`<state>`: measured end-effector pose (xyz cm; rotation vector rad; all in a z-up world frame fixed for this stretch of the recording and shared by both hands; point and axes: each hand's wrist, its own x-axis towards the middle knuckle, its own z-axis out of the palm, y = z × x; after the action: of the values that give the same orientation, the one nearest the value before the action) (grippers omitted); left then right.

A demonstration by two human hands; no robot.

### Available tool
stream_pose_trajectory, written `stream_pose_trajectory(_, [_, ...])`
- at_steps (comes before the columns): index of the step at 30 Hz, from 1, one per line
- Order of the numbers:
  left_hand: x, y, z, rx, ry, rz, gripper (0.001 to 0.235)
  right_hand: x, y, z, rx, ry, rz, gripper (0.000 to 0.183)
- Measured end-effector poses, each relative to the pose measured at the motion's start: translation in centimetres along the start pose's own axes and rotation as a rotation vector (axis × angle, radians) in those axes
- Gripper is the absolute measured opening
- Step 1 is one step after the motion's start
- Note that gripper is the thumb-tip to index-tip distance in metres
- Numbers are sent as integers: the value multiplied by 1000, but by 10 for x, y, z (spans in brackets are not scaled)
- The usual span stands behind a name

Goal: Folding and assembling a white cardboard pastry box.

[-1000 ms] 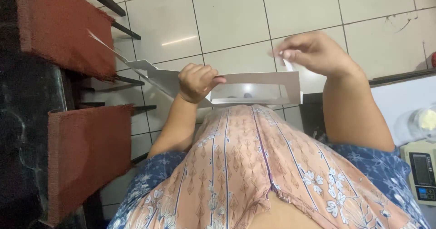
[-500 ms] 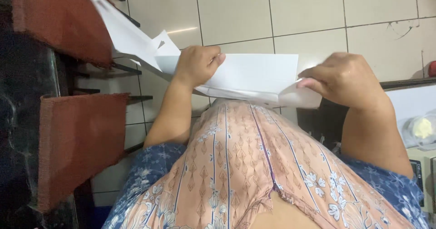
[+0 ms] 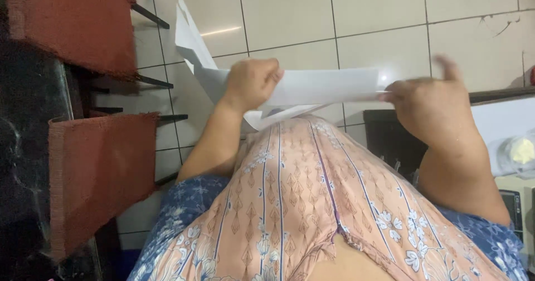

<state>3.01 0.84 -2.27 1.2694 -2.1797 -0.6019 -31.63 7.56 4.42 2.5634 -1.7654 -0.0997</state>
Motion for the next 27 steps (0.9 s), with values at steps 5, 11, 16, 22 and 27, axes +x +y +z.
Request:
stream_pose_trajectory(5, [1, 24, 15, 76, -50, -35, 38, 18, -34, -23, -306, 250, -45, 42])
stream_pose_trajectory(11, [24, 20, 20, 50, -655, -374, 52, 31, -68, -13, 186, 237, -245, 81])
stream_pose_trajectory(16, [7, -25, 59, -116, -869, -370, 58, 38, -77, 6, 274, -311, -223, 85])
stream_pose_trajectory(22, [-2, 17, 13, -105, -968, -410, 70, 40, -73, 11, 301, -422, -335, 69])
stream_pose_trajectory(27, [-40, -4, 35, 114, -302, 295, 69, 42, -53, 28, 355, -415, -284, 29])
